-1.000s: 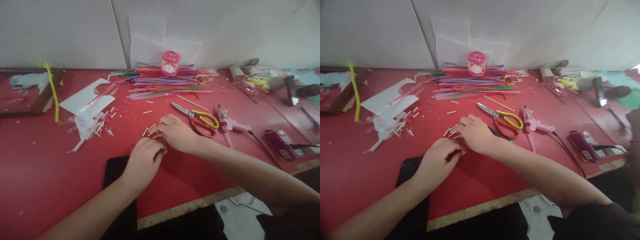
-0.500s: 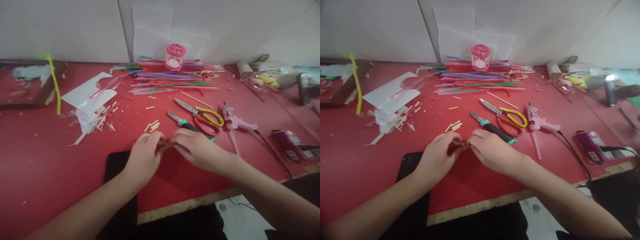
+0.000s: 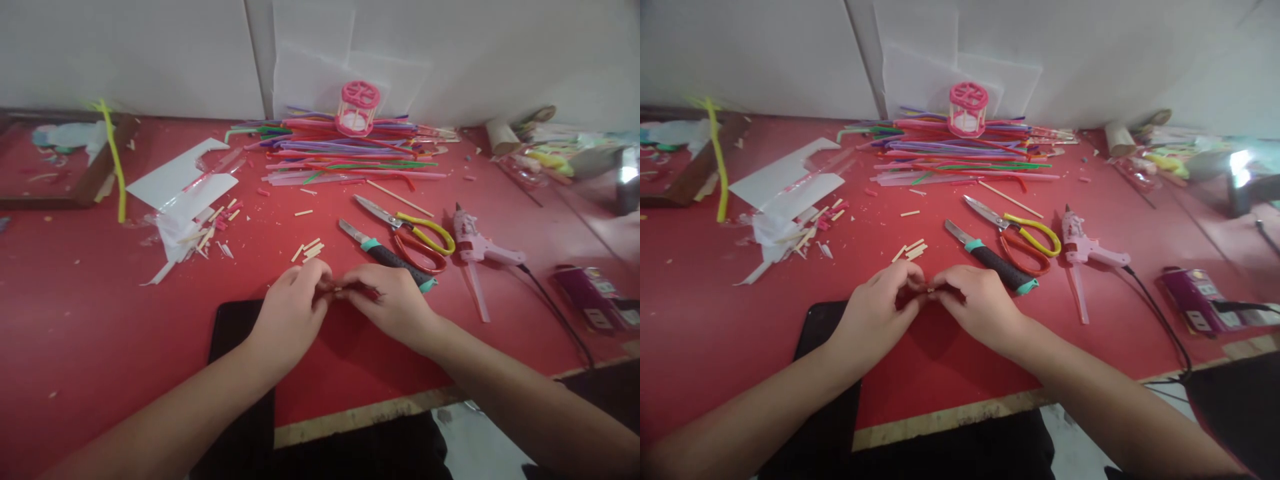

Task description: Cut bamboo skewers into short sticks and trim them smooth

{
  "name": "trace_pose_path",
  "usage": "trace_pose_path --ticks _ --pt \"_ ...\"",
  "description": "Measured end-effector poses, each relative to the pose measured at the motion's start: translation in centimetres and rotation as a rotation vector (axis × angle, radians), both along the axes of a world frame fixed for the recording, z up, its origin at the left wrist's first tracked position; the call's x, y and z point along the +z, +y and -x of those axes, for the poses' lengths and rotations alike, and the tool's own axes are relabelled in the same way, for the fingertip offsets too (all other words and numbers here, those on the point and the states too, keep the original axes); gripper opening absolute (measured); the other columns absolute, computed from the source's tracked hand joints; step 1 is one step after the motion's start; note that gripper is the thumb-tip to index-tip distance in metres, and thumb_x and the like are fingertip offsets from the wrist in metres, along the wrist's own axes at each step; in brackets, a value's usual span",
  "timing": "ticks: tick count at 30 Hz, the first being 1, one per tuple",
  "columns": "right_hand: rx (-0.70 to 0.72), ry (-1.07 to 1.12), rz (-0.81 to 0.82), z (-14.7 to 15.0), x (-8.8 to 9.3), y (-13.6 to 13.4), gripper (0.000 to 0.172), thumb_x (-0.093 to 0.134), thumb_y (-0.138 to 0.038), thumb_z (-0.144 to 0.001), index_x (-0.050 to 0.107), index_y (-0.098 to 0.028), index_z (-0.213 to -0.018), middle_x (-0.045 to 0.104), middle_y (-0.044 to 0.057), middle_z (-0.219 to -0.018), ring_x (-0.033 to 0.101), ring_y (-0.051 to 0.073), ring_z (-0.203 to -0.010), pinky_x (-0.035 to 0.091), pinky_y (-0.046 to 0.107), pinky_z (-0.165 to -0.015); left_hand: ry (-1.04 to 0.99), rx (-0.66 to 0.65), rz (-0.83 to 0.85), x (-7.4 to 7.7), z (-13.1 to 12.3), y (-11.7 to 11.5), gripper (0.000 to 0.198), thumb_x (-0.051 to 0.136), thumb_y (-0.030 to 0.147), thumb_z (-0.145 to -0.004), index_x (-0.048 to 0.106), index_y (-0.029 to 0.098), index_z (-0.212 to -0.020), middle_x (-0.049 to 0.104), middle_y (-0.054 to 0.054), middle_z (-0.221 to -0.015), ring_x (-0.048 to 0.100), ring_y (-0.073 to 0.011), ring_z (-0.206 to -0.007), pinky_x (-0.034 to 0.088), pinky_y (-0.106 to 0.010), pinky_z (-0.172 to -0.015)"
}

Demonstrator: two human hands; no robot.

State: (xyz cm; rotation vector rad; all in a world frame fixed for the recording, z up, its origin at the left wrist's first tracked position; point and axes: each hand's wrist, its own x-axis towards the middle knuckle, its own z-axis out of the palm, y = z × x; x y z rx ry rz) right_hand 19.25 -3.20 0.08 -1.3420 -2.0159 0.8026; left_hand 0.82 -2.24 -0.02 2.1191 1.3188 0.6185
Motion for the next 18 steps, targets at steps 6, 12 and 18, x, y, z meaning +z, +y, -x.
trace_pose_path --ticks 6,12,18 --pt "-0.022 0.047 0.015 0.32 -0.02 0.2 0.018 0.06 -0.009 -0.083 0.072 -0.022 -0.084 0.075 0.0 -0.083 0.071 0.014 -0.077 0.056 0.025 -0.073 0.002 -0.008 -0.011 0.1 0.08 0.08 0.026 0.055 0.0 -0.076 0.048 0.023 -0.085 0.063 0.001 -0.08 0.061 -0.0189 -0.076 0.044 -0.027 -0.064" --pt "-0.163 0.19 -0.021 -0.26 0.28 0.42 0.007 0.066 -0.02 -0.084 0.071 -0.022 -0.088 0.074 0.001 -0.085 0.07 0.015 -0.076 0.058 0.026 -0.071 0.076 -0.052 -0.186 -0.31 0.13 -0.24 0.014 0.05 0.007 -0.086 0.052 0.019 -0.094 0.065 -0.006 -0.086 0.06 -0.0234 -0.077 0.049 -0.035 -0.068" --pt "-0.192 0.494 0.089 -0.62 0.33 0.42 0.015 0.068 -0.023 -0.084 0.07 -0.021 -0.098 0.074 0.002 -0.086 0.07 0.013 -0.074 0.06 0.025 -0.069 0.24 -0.115 -0.319 -0.31 -0.43 -0.44 0.016 0.048 0.006 -0.087 0.059 0.01 -0.098 0.063 -0.015 -0.093 0.058 -0.0301 -0.086 0.051 -0.049 -0.079"
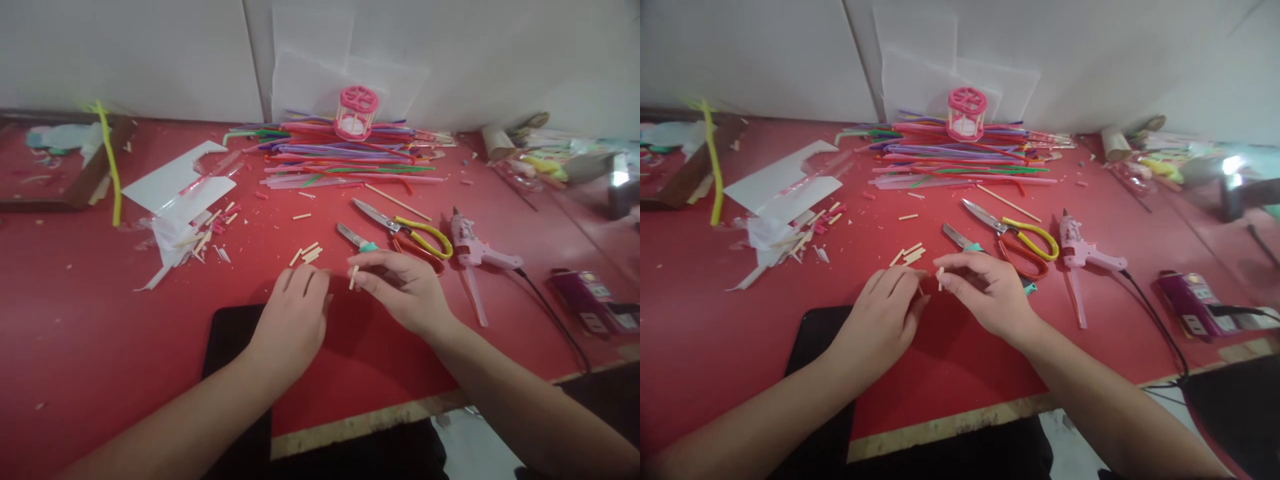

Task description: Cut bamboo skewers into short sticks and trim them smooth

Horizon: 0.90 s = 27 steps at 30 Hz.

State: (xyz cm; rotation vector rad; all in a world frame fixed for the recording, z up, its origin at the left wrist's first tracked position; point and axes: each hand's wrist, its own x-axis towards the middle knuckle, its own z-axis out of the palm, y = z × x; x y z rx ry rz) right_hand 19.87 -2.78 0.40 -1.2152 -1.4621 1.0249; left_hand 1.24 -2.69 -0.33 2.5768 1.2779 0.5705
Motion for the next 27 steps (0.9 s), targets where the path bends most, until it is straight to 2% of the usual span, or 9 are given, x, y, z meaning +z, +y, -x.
trace_pose_path --ticks 2,4,7,9,14,16,19,22,27 --pt "0.017 0.027 0.015 0.1 -0.1 -0.1 0.021 0.067 -0.022 -0.084 0.067 -0.021 -0.105 0.074 0.002 -0.088 0.071 0.013 -0.077 0.06 0.025 -0.07 -0.134 0.048 0.041 0.2 0.1 0.1 0.022 0.051 0.009 -0.089 0.057 0.009 -0.11 0.061 -0.018 -0.107 0.057 -0.0317 -0.101 0.049 -0.051 -0.089" --pt "0.018 0.029 0.009 0.1 -0.1 -0.2 0.021 0.067 -0.021 -0.085 0.066 -0.021 -0.105 0.074 0.002 -0.088 0.071 0.013 -0.078 0.06 0.025 -0.07 -0.34 0.088 0.142 0.3 0.3 0.2 0.019 0.05 0.013 -0.092 0.058 0.014 -0.11 0.061 -0.014 -0.108 0.059 -0.0272 -0.103 0.05 -0.046 -0.091" --pt "0.065 0.033 -0.036 0.3 -0.1 -0.5 0.011 0.066 -0.02 -0.087 0.066 -0.021 -0.098 0.074 0.002 -0.09 0.071 0.013 -0.08 0.06 0.026 -0.073 -0.657 0.094 0.422 0.4 0.6 0.3 0.013 0.055 0.023 -0.095 0.058 0.022 -0.107 0.066 -0.005 -0.101 0.066 -0.0182 -0.093 0.055 -0.032 -0.083" --pt "0.121 0.006 -0.085 0.4 0.0 -0.6 0.009 0.064 -0.019 -0.088 0.067 -0.022 -0.097 0.072 0.003 -0.093 0.07 0.014 -0.084 0.059 0.027 -0.075 -0.799 0.045 0.576 0.2 0.5 0.3 0.025 0.067 0.025 -0.088 0.058 0.025 -0.111 0.068 -0.002 -0.104 0.068 -0.0174 -0.098 0.056 -0.028 -0.085" --pt "0.116 -0.286 -0.322 -0.1 0.4 -0.1 0.009 0.061 -0.021 -0.09 0.068 -0.021 -0.096 0.067 0.004 -0.092 0.066 0.015 -0.085 0.056 0.03 -0.074 -0.767 0.095 0.633 0.1 0.5 0.3 0.02 0.07 0.024 -0.085 0.067 0.027 -0.105 0.074 0.002 -0.092 0.072 -0.0125 -0.086 0.056 -0.018 -0.076" --pt "-0.035 -0.548 -0.382 -1.1 0.5 0.5 0.012 0.06 -0.025 -0.092 0.067 -0.021 -0.1 0.068 0.005 -0.091 0.064 0.019 -0.087 0.053 0.035 -0.08 -0.768 0.132 0.62 0.2 0.5 0.4 0.015 0.069 0.025 -0.085 0.07 0.026 -0.101 0.075 0.002 -0.088 0.071 -0.0113 -0.081 0.055 -0.017 -0.071" --pt "-0.246 -0.966 -0.342 -2.9 0.4 1.2 0.027 0.062 -0.041 -0.089 0.066 -0.019 -0.103 0.068 0.01 -0.097 0.059 0.028 -0.097 0.047 0.047 -0.089 -0.837 0.146 0.624 0.4 0.7 0.6 0.007 0.068 0.024 -0.086 0.073 0.024 -0.092 0.075 0.002 -0.082 0.069 -0.0094 -0.071 0.055 -0.015 -0.067" --pt "-0.172 -1.177 -0.307 -3.9 -0.3 1.5 0.035 0.064 -0.049 -0.085 0.066 -0.017 -0.1 0.065 0.012 -0.098 0.055 0.032 -0.099 0.045 0.049 -0.088 -0.885 0.159 0.645 0.5 0.7 0.8 0.005 0.07 0.023 -0.083 0.074 0.023 -0.087 0.074 0.002 -0.076 0.068 -0.0085 -0.066 0.054 -0.014 -0.063" --pt "-0.119 -1.18 -0.348 -3.8 -1.7 1.2 0.017 0.056 -0.031 -0.091 0.06 -0.016 -0.098 0.063 0.013 -0.095 0.055 0.031 -0.093 0.044 0.047 -0.085 -0.972 0.186 0.704 0.4 0.9 0.9 0.004 0.07 0.025 -0.084 0.071 0.021 -0.082 0.073 0.002 -0.074 0.066 -0.0074 -0.061 0.055 -0.014 -0.061"
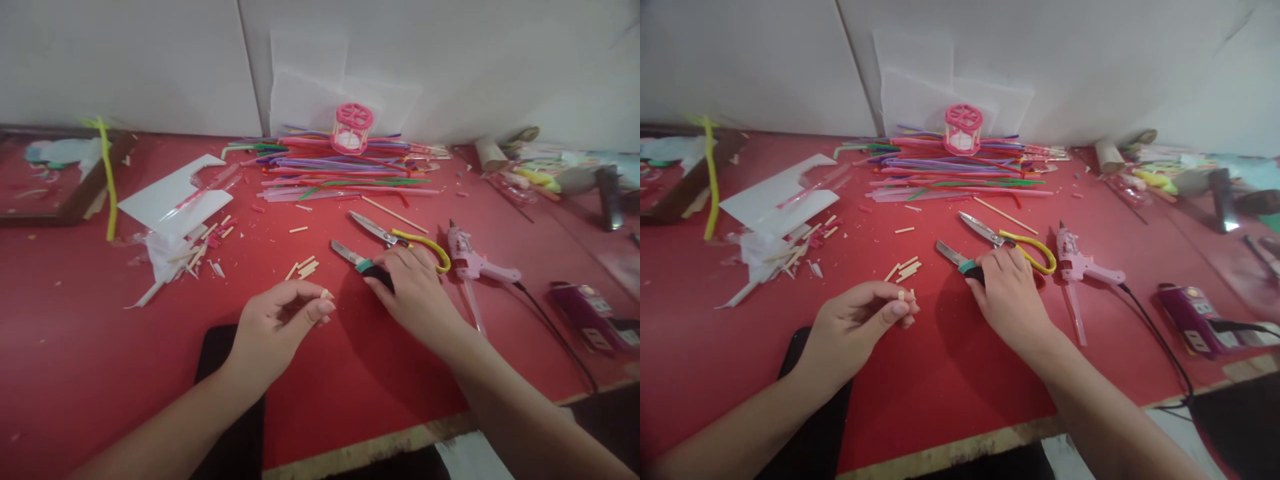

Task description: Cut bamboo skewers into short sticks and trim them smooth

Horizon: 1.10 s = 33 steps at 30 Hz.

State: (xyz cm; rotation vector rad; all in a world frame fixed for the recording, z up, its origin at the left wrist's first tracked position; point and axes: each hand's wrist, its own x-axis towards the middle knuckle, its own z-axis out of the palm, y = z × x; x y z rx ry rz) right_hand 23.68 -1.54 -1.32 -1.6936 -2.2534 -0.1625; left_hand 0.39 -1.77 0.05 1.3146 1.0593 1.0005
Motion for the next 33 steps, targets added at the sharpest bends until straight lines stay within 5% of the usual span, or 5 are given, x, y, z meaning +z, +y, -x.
trace_pose_path --ticks 5,11,21,25,33 --pt "-0.022 0.24 0.044 0.7 0.2 -0.5 0.011 0.057 -0.025 -0.09 0.057 -0.017 -0.097 0.065 0.009 -0.09 0.06 0.026 -0.086 0.049 0.041 -0.077 0.005 0.032 0.005 0.1 -0.1 0.1 0.003 0.068 0.021 -0.084 0.067 0.02 -0.081 0.069 0.004 -0.068 0.063 -0.0054 -0.058 0.052 -0.01 -0.058" --pt "0.021 0.538 0.041 1.6 2.2 -1.1 0.026 0.052 -0.023 -0.092 0.055 -0.02 -0.118 0.062 0.009 -0.108 0.061 0.022 -0.099 0.051 0.036 -0.085 0.06 0.041 -0.025 0.5 0.1 -0.1 0.007 0.064 0.022 -0.086 0.07 0.02 -0.089 0.067 0.004 -0.064 0.061 -0.0056 -0.054 0.052 -0.011 -0.053" --pt "0.369 0.628 -0.019 1.9 1.7 -1.7 0.057 0.05 -0.014 -0.092 0.034 -0.027 -0.145 0.061 0.006 -0.108 0.061 0.016 -0.093 0.054 0.028 -0.082 0.073 0.059 -0.07 0.5 -0.1 -0.2 0.005 0.066 0.019 -0.084 0.07 0.021 -0.085 0.074 0.001 -0.073 0.068 -0.0085 -0.063 0.056 -0.014 -0.061" --pt "0.559 0.497 0.047 2.5 2.3 -1.9 0.048 0.046 -0.01 -0.094 0.043 -0.027 -0.139 0.058 0.006 -0.1 0.06 0.013 -0.084 0.054 0.023 -0.071 0.022 0.043 -0.096 0.6 -0.3 0.0 0.011 0.065 0.013 -0.082 0.07 0.022 -0.084 0.074 0.002 -0.075 0.068 -0.0078 -0.065 0.054 -0.011 -0.058" --pt "0.573 0.368 0.055 2.6 2.0 -2.1 0.04 0.055 -0.011 -0.091 0.053 -0.029 -0.127 0.06 0.004 -0.102 0.06 0.012 -0.082 0.052 0.024 -0.07 -0.021 0.034 0.001 0.3 -0.2 -0.2 0.016 0.067 0.01 -0.077 0.07 0.022 -0.087 0.077 0.001 -0.08 0.073 -0.0128 -0.072 0.058 -0.017 -0.065"
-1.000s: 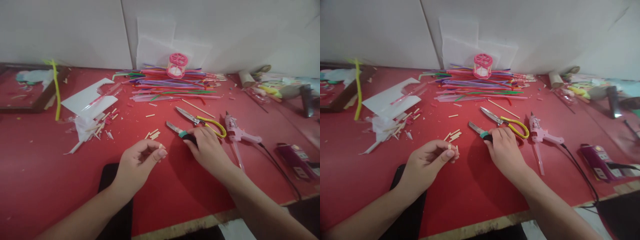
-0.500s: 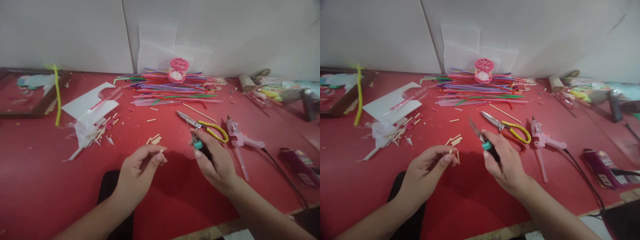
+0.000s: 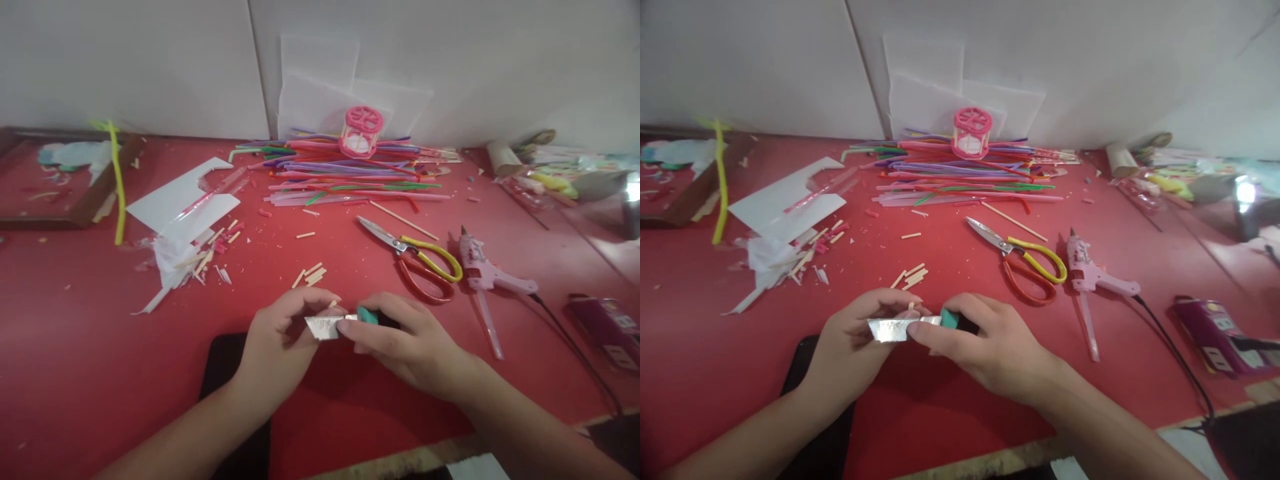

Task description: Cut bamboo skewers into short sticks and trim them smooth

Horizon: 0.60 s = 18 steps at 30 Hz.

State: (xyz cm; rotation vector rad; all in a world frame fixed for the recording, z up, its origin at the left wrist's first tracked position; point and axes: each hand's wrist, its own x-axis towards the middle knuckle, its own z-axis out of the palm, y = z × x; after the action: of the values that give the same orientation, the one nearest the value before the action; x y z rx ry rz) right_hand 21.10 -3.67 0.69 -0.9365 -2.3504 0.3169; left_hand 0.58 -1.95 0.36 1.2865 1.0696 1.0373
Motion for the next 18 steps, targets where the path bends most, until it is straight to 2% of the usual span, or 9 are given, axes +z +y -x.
trace_pose_path --ticks 4,7,9,12,18 --pt "-0.081 0.022 -0.068 0.2 0.1 -0.1 0.036 0.049 -0.009 -0.092 0.056 -0.031 -0.12 0.061 0.005 -0.101 0.06 0.015 -0.082 0.051 0.031 -0.071 0.03 -0.035 -0.027 0.2 0.0 -0.1 0.014 0.067 0.011 -0.078 0.071 0.022 -0.086 0.076 0.001 -0.08 0.072 -0.0134 -0.072 0.057 -0.019 -0.064" --pt "-0.04 0.039 -0.006 0.3 0.6 -0.1 0.029 0.047 -0.016 -0.094 0.053 -0.023 -0.122 0.064 0.008 -0.097 0.061 0.016 -0.079 0.053 0.029 -0.068 0.058 -0.051 0.002 -0.2 0.2 -0.1 0.014 0.068 0.013 -0.079 0.071 0.022 -0.09 0.076 -0.001 -0.082 0.072 -0.016 -0.075 0.057 -0.022 -0.066" --pt "-0.033 0.046 0.042 0.3 0.9 0.0 0.026 0.049 -0.023 -0.095 0.053 -0.017 -0.119 0.067 0.009 -0.093 0.063 0.017 -0.078 0.054 0.03 -0.068 0.061 -0.049 0.05 -0.6 0.3 -0.1 0.01 0.068 0.021 -0.083 0.07 0.022 -0.093 0.076 -0.002 -0.083 0.072 -0.0171 -0.075 0.056 -0.024 -0.066" --pt "-0.084 0.064 0.066 0.3 1.0 0.0 0.024 0.05 -0.031 -0.096 0.056 -0.015 -0.113 0.069 0.008 -0.091 0.063 0.018 -0.076 0.054 0.031 -0.067 0.081 -0.069 0.065 -0.9 0.3 -0.1 0.011 0.065 0.027 -0.088 0.069 0.022 -0.097 0.076 -0.003 -0.088 0.072 -0.0177 -0.079 0.055 -0.025 -0.069" --pt "-0.123 0.117 0.059 0.1 0.7 -0.1 0.021 0.05 -0.028 -0.095 0.056 -0.017 -0.112 0.068 0.008 -0.093 0.063 0.018 -0.082 0.053 0.032 -0.07 0.13 -0.132 -0.052 -0.3 0.4 0.0 0.015 0.06 0.018 -0.088 0.069 0.024 -0.099 0.075 -0.002 -0.095 0.071 -0.0158 -0.087 0.054 -0.024 -0.077"
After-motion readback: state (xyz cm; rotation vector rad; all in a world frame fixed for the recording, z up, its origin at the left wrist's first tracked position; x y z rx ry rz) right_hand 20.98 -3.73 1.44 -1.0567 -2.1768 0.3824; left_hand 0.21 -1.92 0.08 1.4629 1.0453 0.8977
